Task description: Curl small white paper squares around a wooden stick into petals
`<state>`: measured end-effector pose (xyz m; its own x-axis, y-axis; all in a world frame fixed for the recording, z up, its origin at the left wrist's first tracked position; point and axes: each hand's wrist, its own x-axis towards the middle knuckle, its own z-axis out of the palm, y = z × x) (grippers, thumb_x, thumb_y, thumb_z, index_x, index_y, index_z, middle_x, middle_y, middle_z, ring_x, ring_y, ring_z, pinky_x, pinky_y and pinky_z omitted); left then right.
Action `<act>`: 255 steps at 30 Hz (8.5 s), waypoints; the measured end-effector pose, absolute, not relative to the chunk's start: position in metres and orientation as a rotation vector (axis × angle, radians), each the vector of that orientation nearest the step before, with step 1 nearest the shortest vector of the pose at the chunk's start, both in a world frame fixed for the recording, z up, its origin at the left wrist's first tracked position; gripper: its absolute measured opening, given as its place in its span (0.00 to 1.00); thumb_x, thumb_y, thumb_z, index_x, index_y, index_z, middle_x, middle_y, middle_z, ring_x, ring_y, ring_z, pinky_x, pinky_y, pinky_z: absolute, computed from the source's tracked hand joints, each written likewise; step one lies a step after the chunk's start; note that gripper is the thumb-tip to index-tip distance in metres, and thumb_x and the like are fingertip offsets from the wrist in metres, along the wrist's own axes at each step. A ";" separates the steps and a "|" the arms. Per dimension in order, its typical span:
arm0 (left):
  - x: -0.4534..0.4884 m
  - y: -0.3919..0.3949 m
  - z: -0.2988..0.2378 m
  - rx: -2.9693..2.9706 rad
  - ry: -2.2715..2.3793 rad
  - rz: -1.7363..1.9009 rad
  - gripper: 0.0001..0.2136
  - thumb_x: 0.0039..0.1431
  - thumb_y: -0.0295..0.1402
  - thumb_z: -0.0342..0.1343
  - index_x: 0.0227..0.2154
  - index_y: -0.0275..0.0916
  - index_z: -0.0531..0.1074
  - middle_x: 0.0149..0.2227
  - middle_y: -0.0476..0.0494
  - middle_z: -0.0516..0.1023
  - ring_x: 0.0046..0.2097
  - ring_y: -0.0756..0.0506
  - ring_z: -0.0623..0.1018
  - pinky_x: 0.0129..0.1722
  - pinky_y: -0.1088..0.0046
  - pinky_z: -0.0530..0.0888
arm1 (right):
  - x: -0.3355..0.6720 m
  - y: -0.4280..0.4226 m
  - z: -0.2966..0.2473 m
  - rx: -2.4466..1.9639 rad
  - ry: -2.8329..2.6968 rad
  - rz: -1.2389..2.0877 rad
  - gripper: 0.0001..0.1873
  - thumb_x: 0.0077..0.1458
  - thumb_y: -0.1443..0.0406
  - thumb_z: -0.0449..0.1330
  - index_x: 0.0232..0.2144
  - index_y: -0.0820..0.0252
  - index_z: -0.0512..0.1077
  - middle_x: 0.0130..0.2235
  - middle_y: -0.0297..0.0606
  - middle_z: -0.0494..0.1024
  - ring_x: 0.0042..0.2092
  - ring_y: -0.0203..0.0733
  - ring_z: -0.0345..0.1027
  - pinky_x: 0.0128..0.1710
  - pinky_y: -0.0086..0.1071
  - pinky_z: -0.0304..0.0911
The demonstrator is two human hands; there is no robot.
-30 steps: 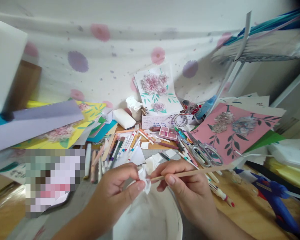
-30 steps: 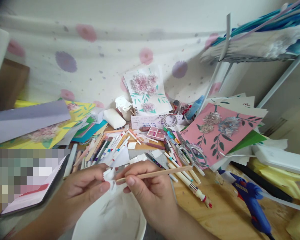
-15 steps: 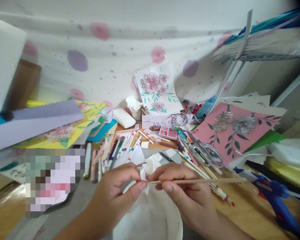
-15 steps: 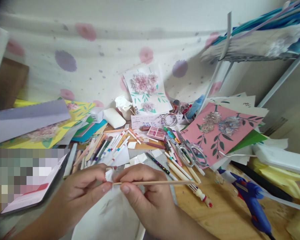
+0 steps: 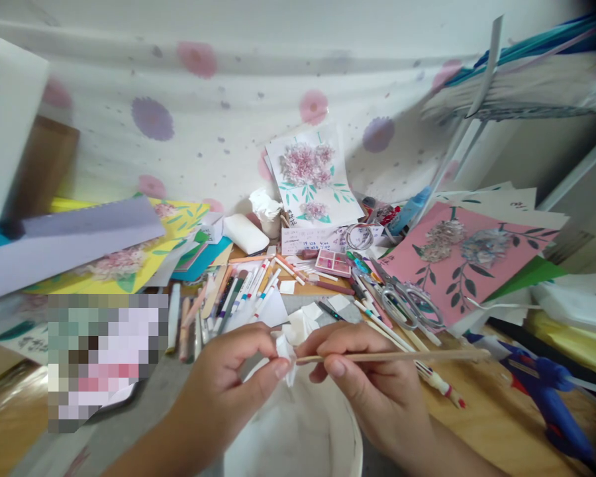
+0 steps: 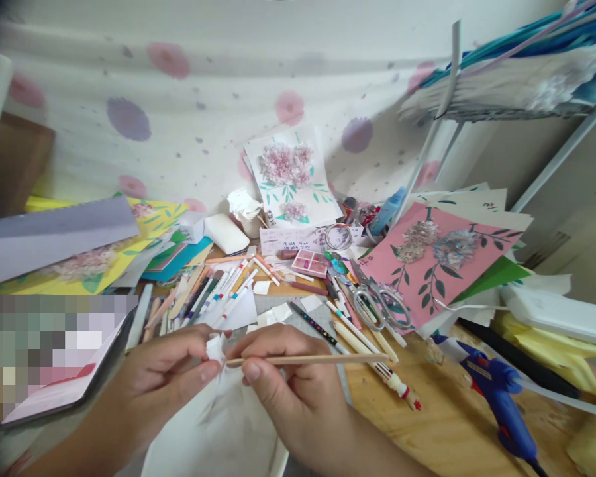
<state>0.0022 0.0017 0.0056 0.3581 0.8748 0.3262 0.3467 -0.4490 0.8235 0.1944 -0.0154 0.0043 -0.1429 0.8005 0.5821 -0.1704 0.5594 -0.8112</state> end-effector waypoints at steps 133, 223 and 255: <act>0.006 -0.003 0.008 2.304 1.101 1.115 0.09 0.57 0.27 0.54 0.21 0.39 0.67 0.21 0.54 0.70 0.25 0.51 0.72 0.26 0.78 0.64 | 0.194 -0.012 0.007 -0.559 -1.578 0.800 0.07 0.57 0.73 0.62 0.35 0.59 0.78 0.34 0.40 0.83 0.36 0.42 0.77 0.36 0.34 0.71; -0.003 -0.001 0.012 1.862 0.963 0.910 0.08 0.55 0.30 0.52 0.22 0.39 0.69 0.23 0.52 0.68 0.27 0.49 0.69 0.28 0.74 0.64 | 0.196 -0.016 0.011 -0.413 -1.480 0.995 0.15 0.54 0.76 0.64 0.40 0.53 0.81 0.36 0.38 0.85 0.39 0.41 0.79 0.41 0.33 0.74; -0.002 -0.001 0.013 1.818 1.013 0.890 0.08 0.52 0.32 0.52 0.20 0.39 0.69 0.21 0.53 0.67 0.26 0.49 0.67 0.27 0.74 0.63 | 0.196 -0.016 0.010 -0.410 -1.527 0.951 0.16 0.52 0.79 0.63 0.39 0.57 0.81 0.36 0.38 0.85 0.39 0.40 0.79 0.40 0.30 0.73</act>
